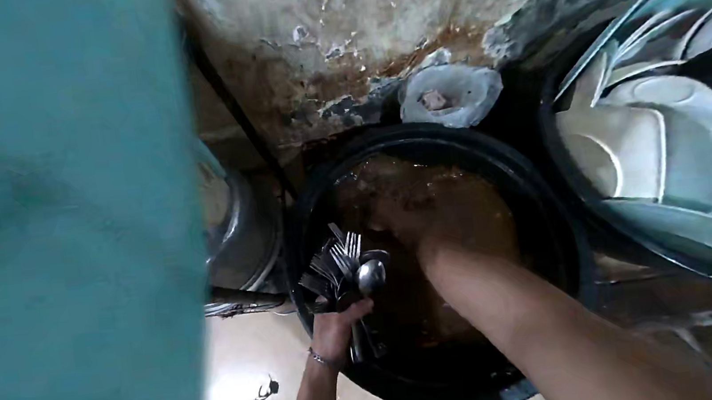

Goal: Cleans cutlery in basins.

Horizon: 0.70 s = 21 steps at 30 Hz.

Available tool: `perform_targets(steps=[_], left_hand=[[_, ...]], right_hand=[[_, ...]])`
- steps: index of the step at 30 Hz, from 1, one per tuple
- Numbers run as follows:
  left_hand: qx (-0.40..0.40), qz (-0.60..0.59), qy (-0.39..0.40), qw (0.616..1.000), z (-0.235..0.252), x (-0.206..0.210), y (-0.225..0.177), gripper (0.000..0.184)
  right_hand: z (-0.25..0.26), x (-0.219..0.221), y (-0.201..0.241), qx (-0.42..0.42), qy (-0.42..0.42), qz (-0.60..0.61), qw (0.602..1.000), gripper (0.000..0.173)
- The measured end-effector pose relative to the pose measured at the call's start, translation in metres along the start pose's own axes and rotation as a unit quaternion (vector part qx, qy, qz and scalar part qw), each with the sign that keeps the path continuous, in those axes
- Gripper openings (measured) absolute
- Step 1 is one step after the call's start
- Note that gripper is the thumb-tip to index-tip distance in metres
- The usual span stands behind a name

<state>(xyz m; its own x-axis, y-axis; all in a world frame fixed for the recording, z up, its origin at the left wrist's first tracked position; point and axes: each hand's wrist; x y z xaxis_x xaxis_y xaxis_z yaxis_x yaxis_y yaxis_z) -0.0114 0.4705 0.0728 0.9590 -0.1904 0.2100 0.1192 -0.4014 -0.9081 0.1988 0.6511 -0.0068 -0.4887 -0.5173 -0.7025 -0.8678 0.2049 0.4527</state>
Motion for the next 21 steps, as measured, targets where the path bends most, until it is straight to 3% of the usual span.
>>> perform_targets(steps=[4, 9, 11, 17, 18, 19, 21], left_hand=[[0.008, -0.007, -0.015, 1.0, 0.001, 0.002, 0.002, 0.028], [0.006, -0.05, -0.05, 0.997, 0.002, 0.003, 0.001, 0.021], [0.012, -0.065, -0.055, 0.996, 0.001, 0.002, 0.001, 0.016], [0.031, -0.137, -0.043, 0.989, -0.003, -0.003, -0.002, 0.01], [0.025, -0.147, -0.05, 0.988, -0.004, -0.003, -0.004, 0.01], [0.02, -0.153, -0.055, 0.987, -0.005, -0.003, -0.006, 0.009], [0.028, -0.167, -0.056, 0.984, -0.004, -0.004, -0.005, 0.01]], right_hand=[[-0.033, 0.023, 0.033, -0.053, 0.054, 0.043, 0.996, 0.047], [-0.107, 0.017, 0.076, -0.066, 0.131, 0.075, 0.986, 0.048], [-0.124, 0.027, 0.075, -0.11, 0.113, 0.132, 0.978, 0.049], [-0.11, 0.086, 0.058, -0.17, 0.211, 0.147, 0.951, 0.038], [-0.118, 0.093, 0.057, -0.14, 0.211, 0.16, 0.954, 0.037], [-0.135, 0.091, 0.069, -0.041, 0.211, 0.189, 0.958, 0.036], [-0.144, 0.098, 0.046, -0.034, 0.218, 0.227, 0.949, 0.04]])
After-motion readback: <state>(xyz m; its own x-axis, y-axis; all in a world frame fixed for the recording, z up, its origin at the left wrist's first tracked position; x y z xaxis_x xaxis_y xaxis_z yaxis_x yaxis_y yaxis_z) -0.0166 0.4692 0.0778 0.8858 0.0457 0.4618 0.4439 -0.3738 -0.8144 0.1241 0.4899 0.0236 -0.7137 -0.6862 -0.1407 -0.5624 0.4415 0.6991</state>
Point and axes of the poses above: each hand's wrist, its own z-axis towards the middle knuckle, its own x-axis out of the palm, y = z × x, and after that the axes turned 6 degrees about y, right-handed
